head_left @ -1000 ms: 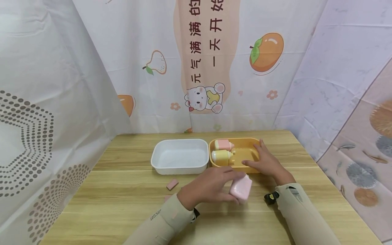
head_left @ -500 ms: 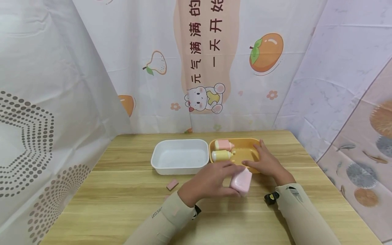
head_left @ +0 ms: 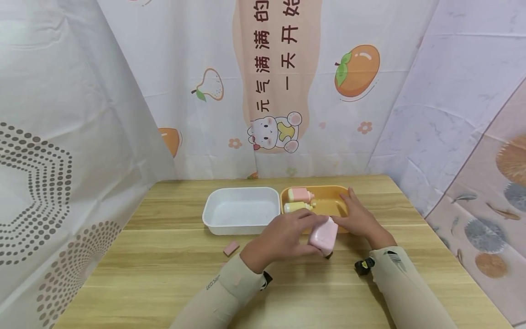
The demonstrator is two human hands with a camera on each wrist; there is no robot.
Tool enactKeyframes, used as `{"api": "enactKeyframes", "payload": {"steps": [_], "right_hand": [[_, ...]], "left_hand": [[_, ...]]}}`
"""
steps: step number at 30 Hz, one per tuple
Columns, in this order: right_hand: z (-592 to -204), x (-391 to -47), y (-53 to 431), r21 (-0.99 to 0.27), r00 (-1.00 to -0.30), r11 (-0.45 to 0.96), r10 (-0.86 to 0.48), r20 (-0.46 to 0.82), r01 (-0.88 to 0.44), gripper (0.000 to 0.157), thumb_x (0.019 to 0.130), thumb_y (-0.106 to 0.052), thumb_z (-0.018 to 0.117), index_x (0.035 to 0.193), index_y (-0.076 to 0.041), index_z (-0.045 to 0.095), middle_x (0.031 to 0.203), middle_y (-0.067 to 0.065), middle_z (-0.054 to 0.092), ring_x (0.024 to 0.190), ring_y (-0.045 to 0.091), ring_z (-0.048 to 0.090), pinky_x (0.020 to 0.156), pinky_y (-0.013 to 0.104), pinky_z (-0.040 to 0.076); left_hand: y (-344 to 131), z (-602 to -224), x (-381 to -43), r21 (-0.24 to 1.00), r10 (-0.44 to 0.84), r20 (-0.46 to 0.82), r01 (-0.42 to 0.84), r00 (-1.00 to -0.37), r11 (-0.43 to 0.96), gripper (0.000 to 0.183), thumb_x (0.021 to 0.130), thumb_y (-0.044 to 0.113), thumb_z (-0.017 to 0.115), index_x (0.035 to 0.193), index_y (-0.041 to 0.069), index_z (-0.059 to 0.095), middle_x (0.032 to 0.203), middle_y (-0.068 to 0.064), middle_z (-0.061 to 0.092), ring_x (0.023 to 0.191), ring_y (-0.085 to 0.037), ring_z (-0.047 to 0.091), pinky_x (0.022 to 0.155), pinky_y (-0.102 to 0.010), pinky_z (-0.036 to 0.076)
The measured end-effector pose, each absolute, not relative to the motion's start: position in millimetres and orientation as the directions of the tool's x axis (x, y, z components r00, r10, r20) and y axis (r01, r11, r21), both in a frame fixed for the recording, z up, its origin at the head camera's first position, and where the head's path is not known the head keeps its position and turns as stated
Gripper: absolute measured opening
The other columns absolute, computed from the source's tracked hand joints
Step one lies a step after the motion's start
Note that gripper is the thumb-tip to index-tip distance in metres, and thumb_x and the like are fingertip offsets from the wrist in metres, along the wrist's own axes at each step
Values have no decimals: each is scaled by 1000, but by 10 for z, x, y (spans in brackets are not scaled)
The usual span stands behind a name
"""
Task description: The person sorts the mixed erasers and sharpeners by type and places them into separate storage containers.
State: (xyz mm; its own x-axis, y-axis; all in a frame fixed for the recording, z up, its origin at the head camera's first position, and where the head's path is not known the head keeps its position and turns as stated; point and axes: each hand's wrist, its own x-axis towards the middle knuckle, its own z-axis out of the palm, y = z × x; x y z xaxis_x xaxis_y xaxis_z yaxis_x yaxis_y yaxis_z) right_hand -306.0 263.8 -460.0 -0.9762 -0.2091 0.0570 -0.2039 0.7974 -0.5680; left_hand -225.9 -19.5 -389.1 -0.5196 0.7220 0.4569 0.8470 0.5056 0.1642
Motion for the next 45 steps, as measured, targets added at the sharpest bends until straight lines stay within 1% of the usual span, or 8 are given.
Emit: {"api": "enactKeyframes", "payload": {"steps": [7,13,21,28,31,38,41,45], "right_hand": [[-4598,-3070,2642,-568,-978,800,-202,53,-195,105,91,-56,71,163,3,21,169,32,-8,150,60,17,115,72,28],[-4600,-3071,2641,-572,-978,797,-201,51,-194,106,90,-54,74,163,1,21,169,31,-8,149,61,18,114,73,29],[-4610,-3069,2639,-578,-977,792,-205,50,-196,103,92,-51,72,163,3,20,169,31,-7,149,62,18,113,74,28],[-4626,-3069,2650,-572,-977,796,-207,52,-199,103,94,-55,69,163,2,19,169,31,-9,149,62,17,113,75,27],[-4628,-3069,2652,-568,-978,799,-204,53,-198,103,94,-58,68,164,1,19,169,31,-8,148,62,18,112,76,28],[-4623,-3075,2664,-570,-976,796,-210,54,-203,112,89,-62,72,163,3,19,169,31,-9,150,60,16,114,74,27],[-4618,-3073,2663,-570,-976,795,-213,54,-205,111,90,-61,72,163,4,18,169,31,-10,150,60,15,115,74,26],[-4617,-3063,2659,-583,-975,786,-213,56,-205,108,90,-60,73,164,0,21,169,31,-10,149,61,18,112,76,28]], "left_hand": [[-154,-3869,-2316,186,692,488,838,-532,513,69,82,53,85,141,25,63,126,5,68,104,-7,67,86,-20,55],[-139,-3838,-2353,232,677,469,818,-568,526,70,82,52,86,142,26,62,127,7,66,108,-6,64,91,-23,55],[-102,-3834,-2419,235,661,460,799,-593,553,70,82,53,85,142,27,62,134,5,66,128,-14,62,99,-31,55],[-61,-3833,-2492,206,652,475,795,-591,570,71,82,53,85,143,25,61,129,4,64,109,-9,62,91,-24,56],[-50,-3837,-2526,185,650,481,793,-588,580,71,83,53,84,143,24,61,127,4,64,108,-8,63,91,-23,55],[-5,-3839,-2631,186,637,505,794,-583,579,74,81,53,85,144,23,60,128,4,66,110,-8,64,92,-23,55],[19,-3829,-2676,193,632,510,794,-583,577,75,80,53,86,144,23,60,132,3,67,115,-10,65,95,-26,56],[45,-3809,-2721,194,631,511,794,-584,577,76,80,53,86,144,22,60,134,3,67,118,-11,65,98,-27,55]]}}
